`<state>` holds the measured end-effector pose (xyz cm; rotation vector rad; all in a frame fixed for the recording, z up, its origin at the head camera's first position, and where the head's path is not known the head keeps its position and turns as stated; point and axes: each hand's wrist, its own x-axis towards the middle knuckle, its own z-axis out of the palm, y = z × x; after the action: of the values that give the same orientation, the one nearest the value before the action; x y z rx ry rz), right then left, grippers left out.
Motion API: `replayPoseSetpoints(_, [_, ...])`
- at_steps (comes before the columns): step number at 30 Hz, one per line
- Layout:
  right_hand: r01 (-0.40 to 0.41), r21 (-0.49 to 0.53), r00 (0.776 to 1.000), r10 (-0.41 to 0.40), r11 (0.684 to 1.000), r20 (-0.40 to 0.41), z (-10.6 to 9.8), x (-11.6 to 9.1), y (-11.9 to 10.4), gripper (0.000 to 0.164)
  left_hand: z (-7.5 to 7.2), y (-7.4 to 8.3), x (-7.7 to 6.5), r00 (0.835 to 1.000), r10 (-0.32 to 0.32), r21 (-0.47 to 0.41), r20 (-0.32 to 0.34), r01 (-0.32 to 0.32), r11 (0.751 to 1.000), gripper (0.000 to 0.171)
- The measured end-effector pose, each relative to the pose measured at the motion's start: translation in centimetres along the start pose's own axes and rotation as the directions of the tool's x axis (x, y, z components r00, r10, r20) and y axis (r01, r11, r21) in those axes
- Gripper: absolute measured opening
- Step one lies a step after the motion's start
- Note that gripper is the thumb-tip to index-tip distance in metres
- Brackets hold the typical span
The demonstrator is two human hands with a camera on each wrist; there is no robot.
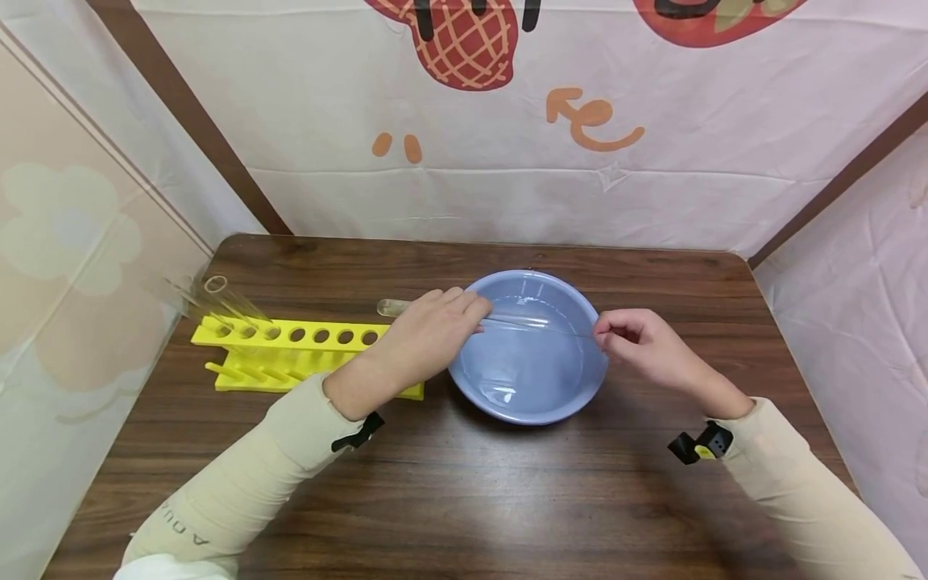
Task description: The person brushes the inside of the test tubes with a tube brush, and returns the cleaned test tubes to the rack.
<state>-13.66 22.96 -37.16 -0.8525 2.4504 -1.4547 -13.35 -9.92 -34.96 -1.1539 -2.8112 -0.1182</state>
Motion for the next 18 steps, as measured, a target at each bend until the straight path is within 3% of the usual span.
replayPoseSetpoints(3, [0.134,-0.188,0.988,-0.146,0.973,-0.056,-0.1,-0.3,0.5,0.027,0.0,-0.2,0.0,1.000,-0.017,-0.015,0.013,0.017,1.000,0.026])
replayPoseSetpoints(8, [0.293,-0.422,0.933,-0.353,0.858,-0.068,-0.6,-0.8,1.3,0.027,0.1,-0.6,-0.3,1.000,-0.022,-0.030,0.008,0.023,0.999,0.023])
replayPoseSetpoints(15, [0.333,-0.627,0.880,-0.470,0.705,-0.061,-1.5,-1.3,1.7,0.015,0.1,-0.8,-0.5,1.000,-0.017,-0.019,-0.015,0.016,1.000,0.018])
replayPoseSetpoints(18, [0.335,-0.687,0.859,-0.509,0.645,-0.059,-1.7,-1.5,1.7,0.019,0.0,-0.9,-0.6,1.000,-0.025,-0.011,0.000,0.025,1.000,0.020])
